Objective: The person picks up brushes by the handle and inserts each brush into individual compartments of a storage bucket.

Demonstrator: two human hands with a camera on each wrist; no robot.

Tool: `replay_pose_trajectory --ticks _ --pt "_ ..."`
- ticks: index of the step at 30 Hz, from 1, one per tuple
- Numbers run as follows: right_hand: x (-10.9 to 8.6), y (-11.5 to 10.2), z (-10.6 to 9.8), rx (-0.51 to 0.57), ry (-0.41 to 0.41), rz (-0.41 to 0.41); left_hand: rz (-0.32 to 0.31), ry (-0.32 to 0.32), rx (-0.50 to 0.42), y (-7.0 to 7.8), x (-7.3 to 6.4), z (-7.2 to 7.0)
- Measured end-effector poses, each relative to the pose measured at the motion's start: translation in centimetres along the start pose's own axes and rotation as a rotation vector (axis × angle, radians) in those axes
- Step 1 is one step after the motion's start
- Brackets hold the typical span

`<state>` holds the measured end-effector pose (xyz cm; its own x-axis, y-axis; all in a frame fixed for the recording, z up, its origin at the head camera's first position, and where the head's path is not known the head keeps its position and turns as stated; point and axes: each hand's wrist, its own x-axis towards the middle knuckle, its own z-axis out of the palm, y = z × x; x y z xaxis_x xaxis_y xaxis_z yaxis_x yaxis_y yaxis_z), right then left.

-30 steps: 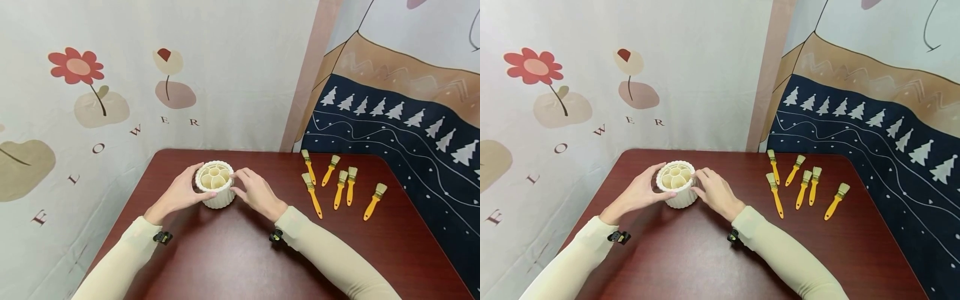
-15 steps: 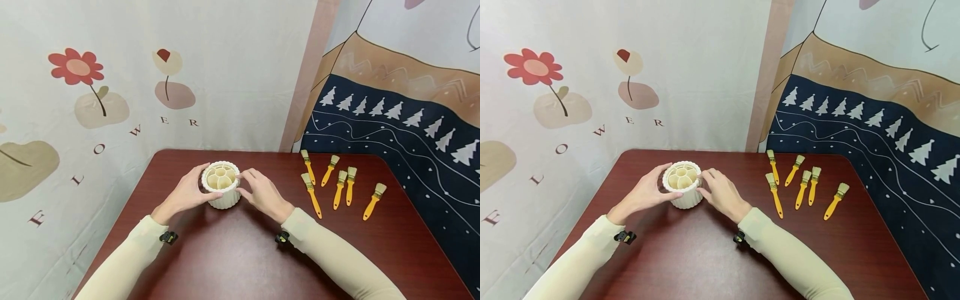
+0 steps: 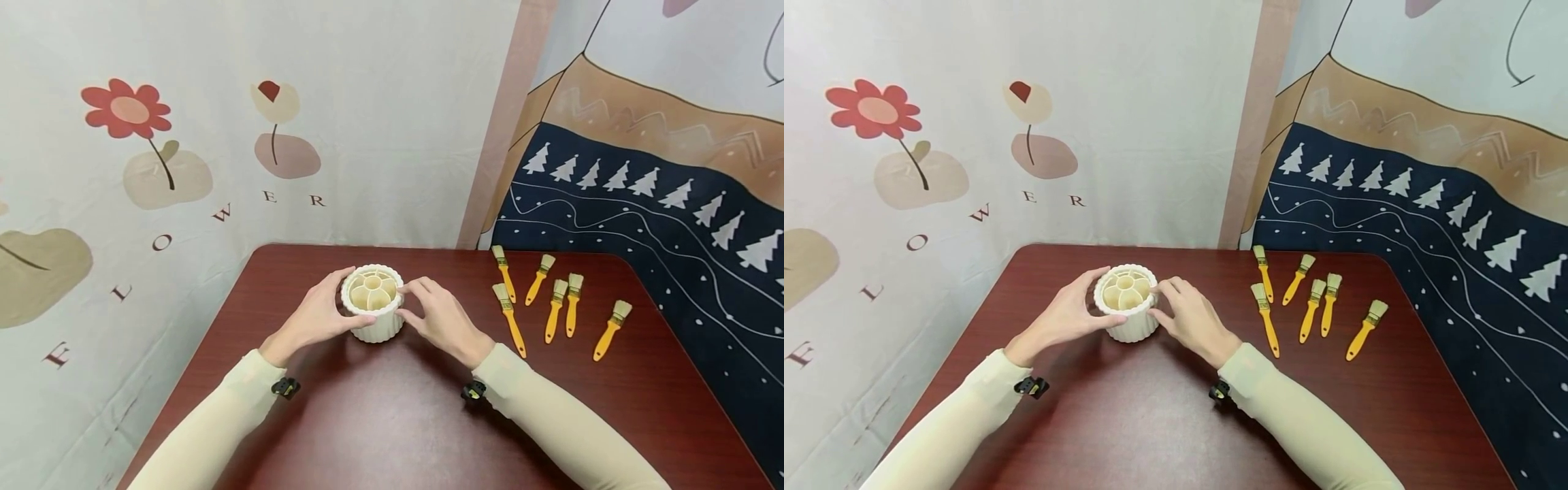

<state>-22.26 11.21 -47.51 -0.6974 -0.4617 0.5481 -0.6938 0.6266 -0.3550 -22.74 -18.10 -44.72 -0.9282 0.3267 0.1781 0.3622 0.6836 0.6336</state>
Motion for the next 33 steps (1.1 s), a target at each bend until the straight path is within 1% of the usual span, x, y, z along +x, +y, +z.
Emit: replay_pose_trajectory --ticks 7,15,21,28,33 --pt "-0.7 0.6 -0.5 -0.003 0.019 0.005 0.013 -0.002 -0.025 0.8 0.3 0.7" --pt "-1.3 1.0 -1.2 0.026 0.009 0.035 0.023 -0.002 -0.041 1.2 0.8 1.5" --pt "-1.8 1.4 -1.7 0.03 0.01 0.057 0.035 0.001 -0.074 1.6 1.1 2.2" --pt "-2.4 2.1 -2.2 0.037 0.021 0.063 0.031 -0.004 -0.127 2.2 1.4 3.0" --pt "-2.8 2.6 -2.7 0.046 0.022 0.076 0.032 -0.012 -0.133 2.6 1.8 3.5"
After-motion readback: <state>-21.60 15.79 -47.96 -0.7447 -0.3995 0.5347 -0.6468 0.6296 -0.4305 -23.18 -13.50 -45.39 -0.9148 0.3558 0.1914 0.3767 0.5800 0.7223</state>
